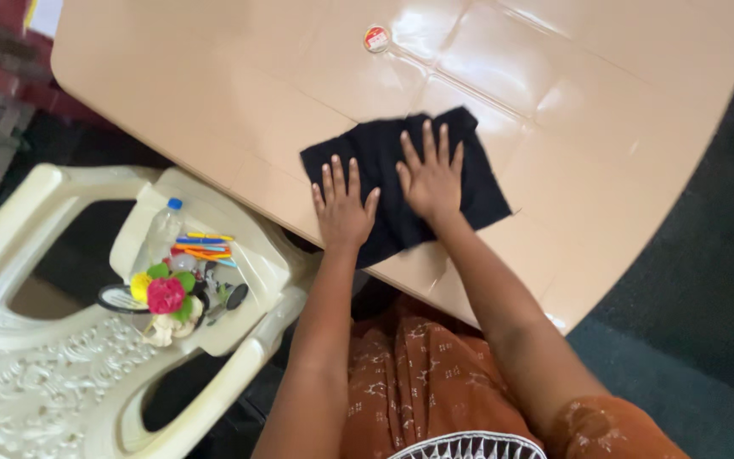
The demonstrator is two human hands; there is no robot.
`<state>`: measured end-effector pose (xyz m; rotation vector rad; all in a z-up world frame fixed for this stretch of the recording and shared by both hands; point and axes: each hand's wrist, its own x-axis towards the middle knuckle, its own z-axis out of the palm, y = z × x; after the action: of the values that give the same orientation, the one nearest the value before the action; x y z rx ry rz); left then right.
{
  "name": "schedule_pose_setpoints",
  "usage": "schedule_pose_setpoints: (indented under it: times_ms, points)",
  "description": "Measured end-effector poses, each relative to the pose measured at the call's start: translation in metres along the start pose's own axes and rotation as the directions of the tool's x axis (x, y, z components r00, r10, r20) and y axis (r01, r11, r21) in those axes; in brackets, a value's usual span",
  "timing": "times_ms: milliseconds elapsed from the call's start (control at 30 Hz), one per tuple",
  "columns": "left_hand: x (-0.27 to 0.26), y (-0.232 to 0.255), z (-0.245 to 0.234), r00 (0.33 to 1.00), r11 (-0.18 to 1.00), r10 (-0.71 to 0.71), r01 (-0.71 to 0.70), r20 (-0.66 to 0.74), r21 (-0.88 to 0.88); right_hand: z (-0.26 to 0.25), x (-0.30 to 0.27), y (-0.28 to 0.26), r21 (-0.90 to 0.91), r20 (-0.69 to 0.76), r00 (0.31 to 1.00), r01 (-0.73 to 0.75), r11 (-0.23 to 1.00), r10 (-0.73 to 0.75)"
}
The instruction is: The person removes a patterned tablecloth from a table and then wipes the table surface with a black cloth. The person uses both hands to smooth and wipe the table in a systematic manner.
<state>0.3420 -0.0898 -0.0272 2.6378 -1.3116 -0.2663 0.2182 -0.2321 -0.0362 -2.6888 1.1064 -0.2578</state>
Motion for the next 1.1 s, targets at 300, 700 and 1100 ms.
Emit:
schedule_pose_setpoints:
  times_ms: [300, 700, 1100]
  points:
    - [-0.04, -0.032, 0.001, 0.966, 0.976, 0.214, -0.216, 0.143, -0.002, -0.014, -0.136, -0.039, -0.033, -0.093, 0.973, -0.214, 0.976, 0.21]
    - [-0.073, -0.027, 0.006, 0.896, 0.932, 0.362, -0.347, 0.258, -0.102, -0.003, -0.18, -0.051, -0.128, -0.124, 0.914, -0.4, 0.907, 0.386]
    - [-0.03, -0.007, 0.002, 0.915, 0.931, 0.361, -0.364, 0.179, -0.019, -0.009, -0.06, 0.002, -0.046, -0.014, 0.965, -0.264, 0.963, 0.263]
